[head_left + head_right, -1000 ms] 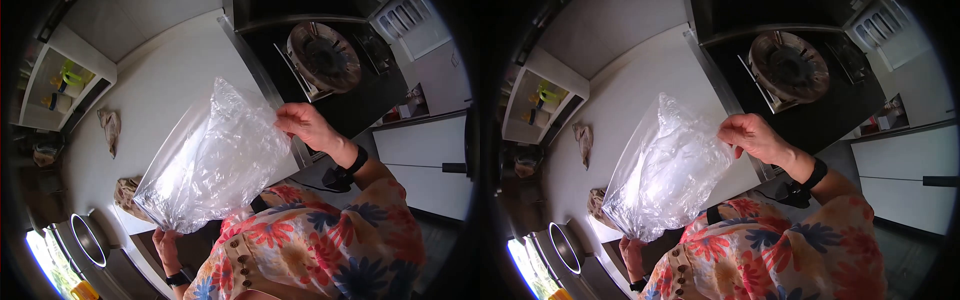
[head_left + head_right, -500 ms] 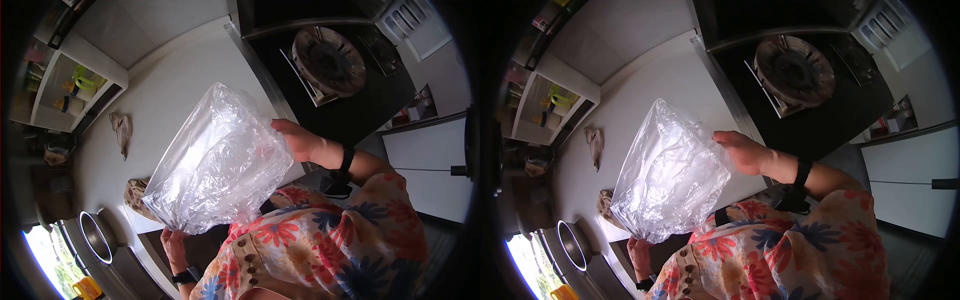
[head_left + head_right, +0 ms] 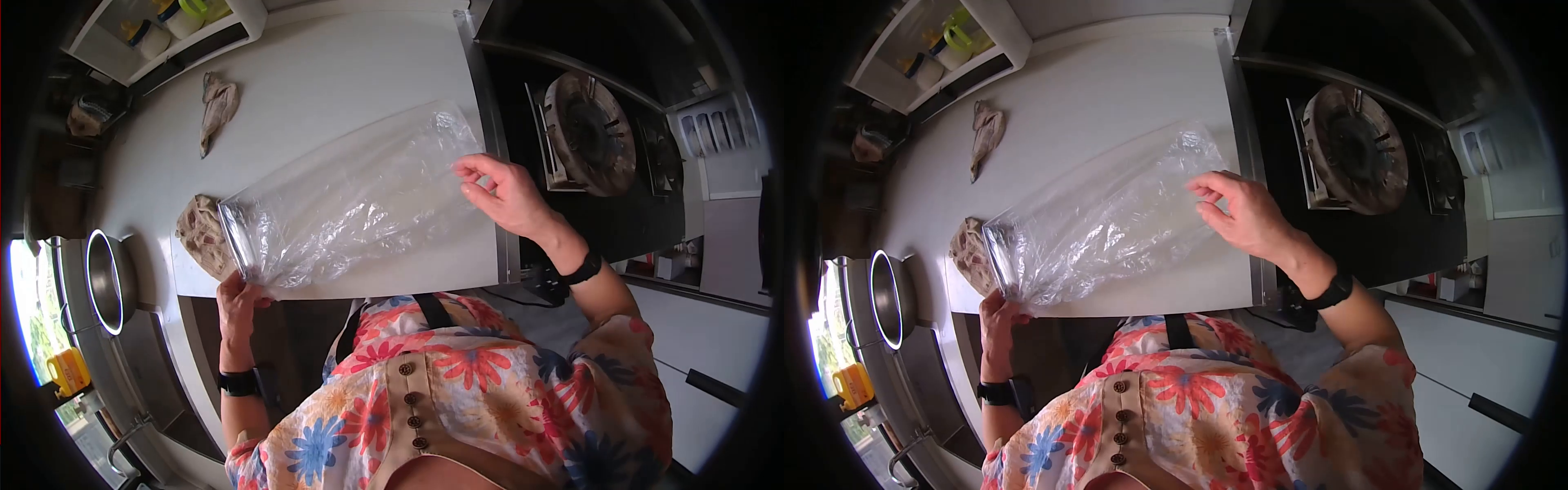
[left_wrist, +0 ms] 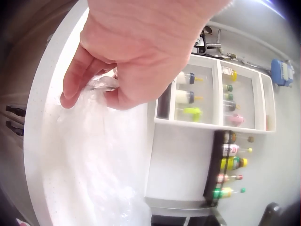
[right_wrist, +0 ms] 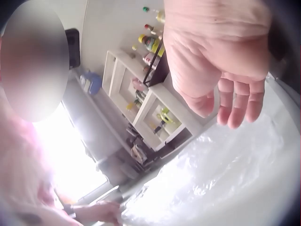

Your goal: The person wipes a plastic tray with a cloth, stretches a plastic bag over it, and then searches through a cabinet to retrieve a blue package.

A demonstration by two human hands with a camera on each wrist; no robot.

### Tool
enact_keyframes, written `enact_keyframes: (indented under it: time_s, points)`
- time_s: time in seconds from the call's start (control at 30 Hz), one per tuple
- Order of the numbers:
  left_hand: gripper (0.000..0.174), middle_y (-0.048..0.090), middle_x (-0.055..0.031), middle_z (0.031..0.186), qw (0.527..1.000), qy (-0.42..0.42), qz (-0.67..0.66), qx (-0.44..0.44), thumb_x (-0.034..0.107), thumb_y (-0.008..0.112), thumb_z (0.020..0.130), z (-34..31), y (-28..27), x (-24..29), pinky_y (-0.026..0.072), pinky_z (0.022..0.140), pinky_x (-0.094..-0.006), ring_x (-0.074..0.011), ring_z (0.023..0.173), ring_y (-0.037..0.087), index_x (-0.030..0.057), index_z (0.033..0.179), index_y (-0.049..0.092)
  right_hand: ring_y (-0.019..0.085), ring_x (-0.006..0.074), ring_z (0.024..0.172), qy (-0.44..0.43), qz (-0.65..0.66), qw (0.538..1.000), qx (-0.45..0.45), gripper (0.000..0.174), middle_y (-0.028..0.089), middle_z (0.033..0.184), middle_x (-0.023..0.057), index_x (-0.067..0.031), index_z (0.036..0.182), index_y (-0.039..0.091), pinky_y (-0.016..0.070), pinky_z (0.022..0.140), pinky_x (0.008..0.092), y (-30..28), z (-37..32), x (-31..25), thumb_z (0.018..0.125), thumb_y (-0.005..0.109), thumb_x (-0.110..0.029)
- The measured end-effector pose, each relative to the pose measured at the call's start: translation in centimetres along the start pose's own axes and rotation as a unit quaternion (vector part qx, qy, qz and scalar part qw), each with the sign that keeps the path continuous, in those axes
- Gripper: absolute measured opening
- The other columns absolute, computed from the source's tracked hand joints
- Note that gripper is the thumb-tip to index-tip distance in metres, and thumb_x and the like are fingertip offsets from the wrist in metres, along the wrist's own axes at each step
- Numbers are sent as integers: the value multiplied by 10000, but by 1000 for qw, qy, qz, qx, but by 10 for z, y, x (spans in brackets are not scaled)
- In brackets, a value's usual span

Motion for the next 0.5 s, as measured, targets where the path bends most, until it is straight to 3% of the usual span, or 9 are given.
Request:
enact_keyframes:
  time_s: [0.03,0.1,0.13,0.2,0.3,0.43,0.5]
  points:
    - [235,636,-63,732,1000,9,9,-6,78,540,766,2,0,0,500,511,-219,-118,577,600,-24,962,620,611,190,790,0,-1,1000,-3,238,631,922,86,-46,1036,584,488,729,296,8,7,4,805,608,-98]
    - [220,634,-66,722,1000,17,8,-17,72,530,765,6,1,0,495,491,-214,-119,562,603,-29,942,614,612,285,822,-99,-191,976,4,284,627,952,133,-57,1059,578,481,773,381,22,19,12,789,587,-146]
    - [220,634,-66,722,1000,16,7,-17,72,530,765,8,2,1,495,491,-214,-119,562,603,-29,942,614,612,285,822,-99,-191,977,3,284,627,952,133,-57,1059,578,481,773,381,25,24,16,789,587,-146]
    - [207,630,-69,712,999,18,13,-23,63,521,763,9,3,4,490,477,-212,-125,547,607,-29,928,607,605,313,857,-7,-290,947,-141,291,629,922,128,-68,1052,577,462,791,420,35,31,28,787,562,-186]
    - [205,627,-65,704,1000,5,17,-18,54,511,760,15,0,-2,490,473,-209,-126,539,608,-26,925,601,597,302,822,11,-295,941,-168,242,617,840,100,-71,984,568,463,736,413,46,39,42,777,560,-197]
    - [254,625,-67,705,1000,-5,20,-20,74,537,758,15,-1,3,485,469,-206,-129,545,614,-33,983,584,605,310,845,46,-311,925,-213,168,625,824,112,-67,907,566,463,753,423,52,43,38,772,547,-165]
    - [362,627,-77,708,993,-19,117,-13,123,602,757,9,-2,17,486,495,-230,-134,567,623,-28,1083,555,607,315,823,30,-308,930,-198,148,627,812,115,-58,863,555,468,728,424,51,43,40,763,547,-167]
Point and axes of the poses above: each hand's wrist, its own z-axis towards the middle knuckle, its own y-axis out of the palm, x = y × z, the point moved 2 cm from there along z, towards the middle knuckle
